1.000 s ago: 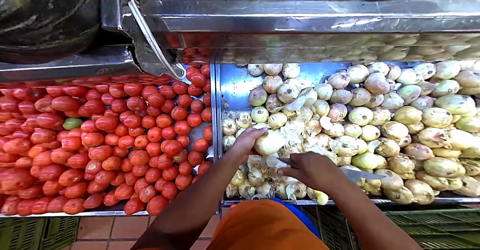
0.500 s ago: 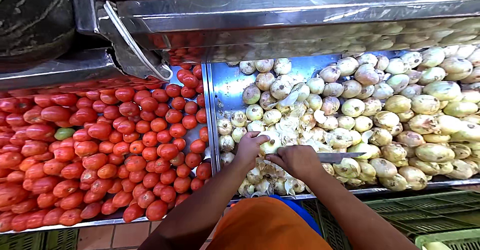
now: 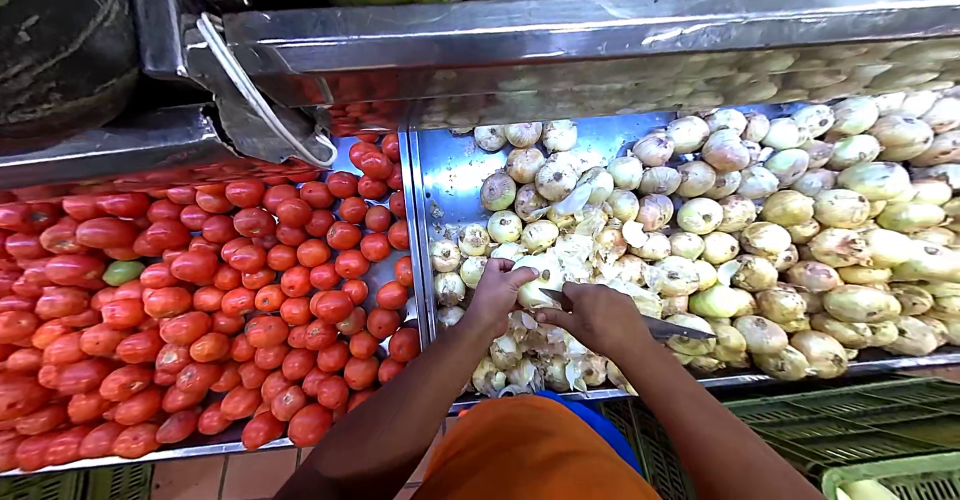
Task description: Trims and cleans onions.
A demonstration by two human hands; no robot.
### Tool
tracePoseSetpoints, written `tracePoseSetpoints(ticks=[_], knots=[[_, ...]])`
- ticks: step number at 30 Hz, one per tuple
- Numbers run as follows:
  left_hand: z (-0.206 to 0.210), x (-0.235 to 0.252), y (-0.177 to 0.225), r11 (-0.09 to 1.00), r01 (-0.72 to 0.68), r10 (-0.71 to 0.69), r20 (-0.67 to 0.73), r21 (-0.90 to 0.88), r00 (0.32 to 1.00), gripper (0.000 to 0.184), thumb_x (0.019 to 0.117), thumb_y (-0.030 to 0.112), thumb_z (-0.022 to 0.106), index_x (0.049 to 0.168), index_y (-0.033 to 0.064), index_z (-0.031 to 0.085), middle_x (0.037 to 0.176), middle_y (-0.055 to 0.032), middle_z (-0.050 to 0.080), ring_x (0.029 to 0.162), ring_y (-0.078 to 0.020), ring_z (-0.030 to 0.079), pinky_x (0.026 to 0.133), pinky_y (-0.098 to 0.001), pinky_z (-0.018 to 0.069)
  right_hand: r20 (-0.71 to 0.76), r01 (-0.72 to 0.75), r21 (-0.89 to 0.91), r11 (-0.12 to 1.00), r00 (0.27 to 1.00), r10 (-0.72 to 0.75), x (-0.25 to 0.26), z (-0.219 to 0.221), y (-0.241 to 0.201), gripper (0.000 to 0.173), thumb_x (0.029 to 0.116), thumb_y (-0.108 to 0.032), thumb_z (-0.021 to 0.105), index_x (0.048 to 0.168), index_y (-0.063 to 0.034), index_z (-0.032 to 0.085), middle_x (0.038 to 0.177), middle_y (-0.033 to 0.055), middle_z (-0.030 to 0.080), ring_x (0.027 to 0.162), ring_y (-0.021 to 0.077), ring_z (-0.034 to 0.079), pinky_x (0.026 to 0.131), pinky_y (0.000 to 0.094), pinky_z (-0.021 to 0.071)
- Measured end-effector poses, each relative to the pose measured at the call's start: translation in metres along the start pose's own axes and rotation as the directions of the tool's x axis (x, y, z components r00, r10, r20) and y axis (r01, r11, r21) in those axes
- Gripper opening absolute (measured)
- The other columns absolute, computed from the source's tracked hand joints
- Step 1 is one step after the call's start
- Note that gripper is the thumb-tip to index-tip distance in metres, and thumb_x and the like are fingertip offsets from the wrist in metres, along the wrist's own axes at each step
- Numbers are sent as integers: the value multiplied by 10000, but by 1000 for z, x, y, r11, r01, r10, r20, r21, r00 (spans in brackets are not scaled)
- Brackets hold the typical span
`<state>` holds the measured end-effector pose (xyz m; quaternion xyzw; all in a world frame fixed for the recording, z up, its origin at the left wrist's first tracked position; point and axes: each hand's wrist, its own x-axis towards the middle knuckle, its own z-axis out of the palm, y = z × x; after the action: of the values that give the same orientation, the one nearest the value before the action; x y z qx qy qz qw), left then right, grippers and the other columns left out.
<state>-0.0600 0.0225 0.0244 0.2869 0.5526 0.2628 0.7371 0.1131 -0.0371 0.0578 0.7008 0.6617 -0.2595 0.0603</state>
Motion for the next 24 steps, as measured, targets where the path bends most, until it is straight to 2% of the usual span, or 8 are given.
tracePoseSetpoints(ticks=[5, 8, 10, 12, 14, 17, 21, 24], knots=[[11, 9, -17, 997, -46, 56, -184, 58, 981, 551, 869, 224, 794, 1316, 49, 524, 1153, -198, 631, 970, -331, 671, 785, -524, 590, -92, 104, -183, 977, 988, -123, -2, 15, -7, 663, 961, -747, 452, 757, -139, 621, 657, 68, 623, 686, 279, 689, 573, 497, 523], [15, 18, -15, 999, -33, 25, -290, -23, 957, 577, 930, 311, 759, 1370, 56, 487, 1206, -228, 618, 1014, -377, 660, 784, -565, 579, 108, 180, -203, 962, 981, -161, -7, 31, -13, 648, 1015, -672, 419, 916, -80, 663, 831, 154, 697, 843, 378, 718, 695, 592, 553], [12, 16, -7, 997, 4, -19, -212, -71, 977, 596, 978, 339, 689, 1462, 120, 419, 1342, -192, 567, 1132, -377, 623, 844, -579, 557, 239, 136, -153, 979, 966, -97, -8, 31, -14, 616, 1015, -651, 457, 1024, -73, 671, 950, 172, 714, 954, 388, 711, 780, 607, 547], [8, 8, 1, 995, 27, -37, -103, -99, 994, 546, 1011, 329, 618, 1494, 161, 428, 1402, -176, 544, 1209, -370, 586, 916, -584, 525, 274, 78, -12, 997, 959, -72, -10, 14, -9, 592, 965, -658, 568, 1023, -80, 684, 944, 150, 698, 944, 365, 691, 798, 602, 539], [4, 0, 4, 993, 48, -55, -57, -108, 997, 461, 1004, 293, 603, 1431, 150, 507, 1331, -184, 599, 1161, -359, 613, 908, -565, 528, 141, 24, 129, 991, 989, -42, -10, 1, -5, 631, 896, -722, 617, 937, -96, 693, 817, 115, 678, 823, 330, 689, 722, 593, 548], [9, -6, 3, 996, 58, -60, -30, -63, 998, 447, 970, 232, 642, 1382, 119, 511, 1211, -188, 646, 1045, -333, 655, 836, -515, 555, -17, -47, -20, 999, 999, 47, -5, -7, -12, 685, 846, -808, 584, 913, -130, 664, 788, 76, 674, 784, 292, 701, 660, 531, 550], [22, -6, -2, 998, 51, -57, -135, -47, 989, 498, 940, 231, 716, 1373, 87, 514, 1176, -199, 655, 1021, -336, 662, 820, -519, 560, -38, 27, -172, 985, 999, -34, -8, 8, -14, 671, 961, -750, 449, 854, -121, 657, 756, 100, 673, 770, 317, 710, 630, 529, 548], [19, 0, -10, 991, 42, -63, -170, -126, 983, 564, 950, 356, 725, 1383, 55, 526, 1259, -195, 640, 1129, -331, 638, 934, -537, 538, 92, 108, -226, 968, 992, -89, -18, 35, -21, 600, 1044, -601, 430, 977, -58, 674, 886, 187, 711, 878, 408, 725, 705, 601, 564]])
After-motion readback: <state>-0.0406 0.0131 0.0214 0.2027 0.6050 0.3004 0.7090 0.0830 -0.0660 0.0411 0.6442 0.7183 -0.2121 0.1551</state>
